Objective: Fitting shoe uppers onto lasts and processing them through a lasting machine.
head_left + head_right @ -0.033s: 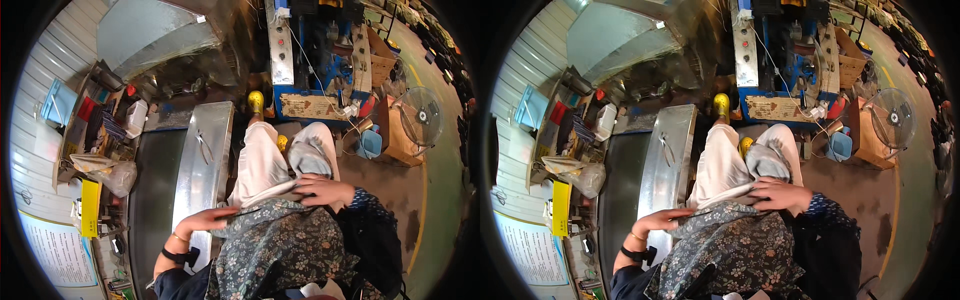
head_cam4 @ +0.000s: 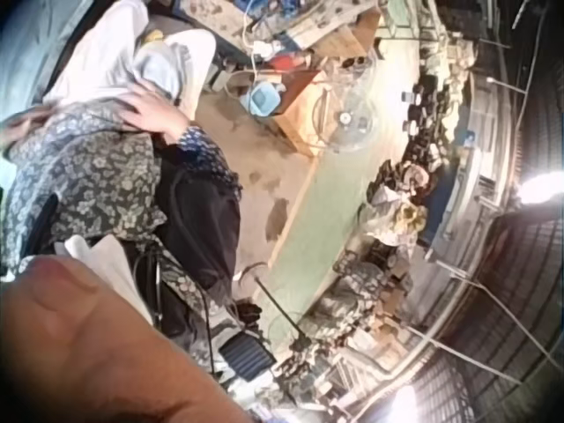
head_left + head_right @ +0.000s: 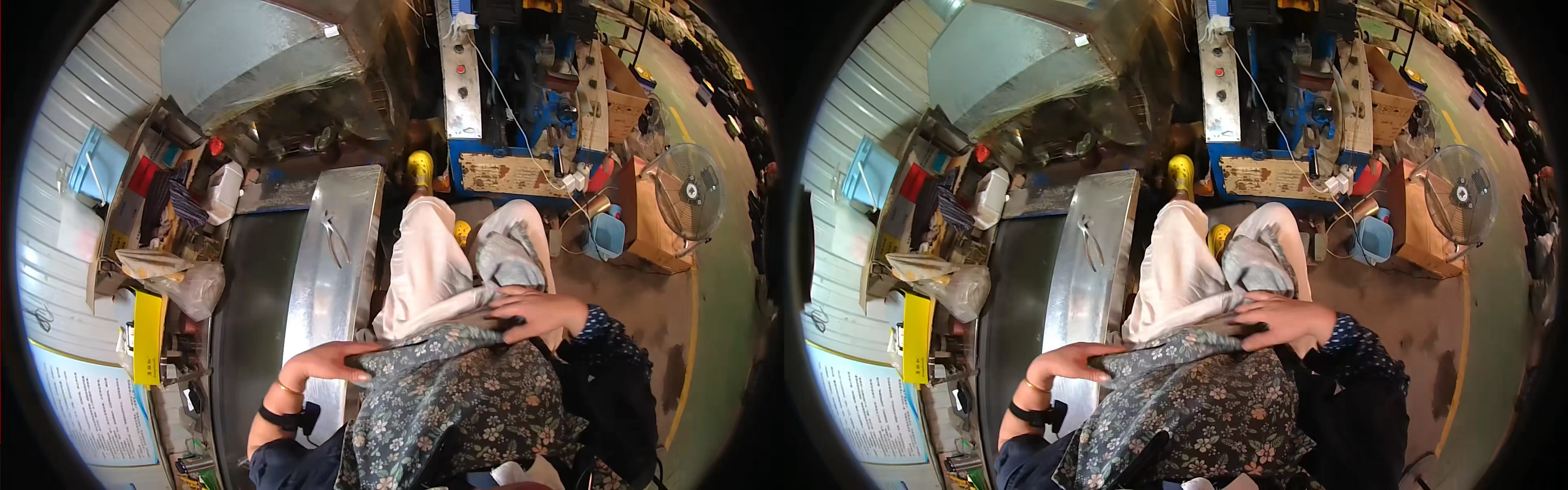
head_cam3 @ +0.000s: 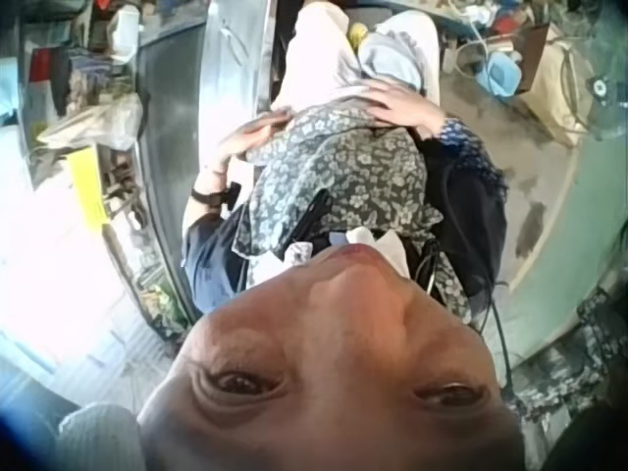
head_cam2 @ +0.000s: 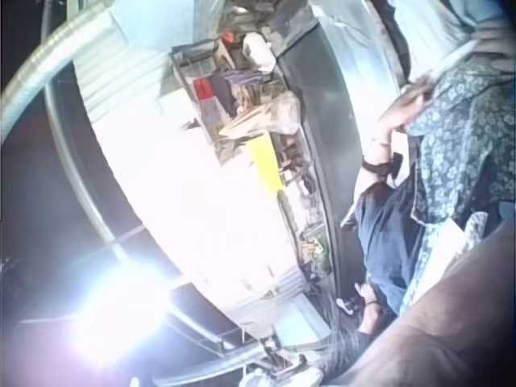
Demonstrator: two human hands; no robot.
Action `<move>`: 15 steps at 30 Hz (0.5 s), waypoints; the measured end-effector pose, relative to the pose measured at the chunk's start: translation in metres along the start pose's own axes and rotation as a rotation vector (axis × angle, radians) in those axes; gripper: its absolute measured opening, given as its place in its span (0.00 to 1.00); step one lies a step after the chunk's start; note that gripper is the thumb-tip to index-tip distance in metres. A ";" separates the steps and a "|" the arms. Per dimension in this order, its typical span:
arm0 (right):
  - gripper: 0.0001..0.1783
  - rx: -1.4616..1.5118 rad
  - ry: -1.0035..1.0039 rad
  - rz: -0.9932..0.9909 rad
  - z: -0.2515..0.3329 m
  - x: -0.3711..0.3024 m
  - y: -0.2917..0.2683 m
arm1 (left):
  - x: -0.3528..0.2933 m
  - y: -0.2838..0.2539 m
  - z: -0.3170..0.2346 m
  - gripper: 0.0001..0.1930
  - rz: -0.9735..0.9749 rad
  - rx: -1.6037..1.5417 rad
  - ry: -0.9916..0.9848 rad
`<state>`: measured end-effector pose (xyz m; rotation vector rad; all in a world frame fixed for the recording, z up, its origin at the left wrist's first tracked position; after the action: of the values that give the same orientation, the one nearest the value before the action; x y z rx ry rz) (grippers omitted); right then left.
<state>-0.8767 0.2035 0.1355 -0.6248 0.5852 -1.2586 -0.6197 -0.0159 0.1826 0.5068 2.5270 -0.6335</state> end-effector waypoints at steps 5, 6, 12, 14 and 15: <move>0.22 -0.176 0.083 -0.109 0.001 0.004 -0.055 | -0.023 -0.069 0.007 0.13 -0.385 0.113 -0.342; 0.17 -0.245 0.238 -0.193 -0.011 0.014 -0.079 | -0.032 -0.103 -0.010 0.11 -0.622 0.068 -0.381; 0.07 -0.182 0.025 -1.097 0.052 0.073 -0.235 | -0.049 -0.237 -0.077 0.21 -1.743 0.655 0.051; 0.08 -0.355 0.061 -1.038 0.045 0.097 -0.234 | -0.012 -0.254 -0.034 0.27 -1.628 0.810 -0.037; 0.08 -0.512 0.100 -0.972 0.037 0.116 -0.228 | -0.002 -0.250 -0.012 0.27 -1.635 0.801 -0.042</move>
<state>-0.9806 0.0511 0.3171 -1.3795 0.7222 -2.0709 -0.7354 -0.2160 0.2776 -1.5128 2.0087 -2.0882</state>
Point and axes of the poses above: each hand's wrist, its own x-axis towards the middle knuckle, its own y-axis out of the palm, z = x × y, the point moved 8 cm from there along x, towards the middle knuckle, and after that the axes turned 3 degrees about z, right-handed, at the moved point
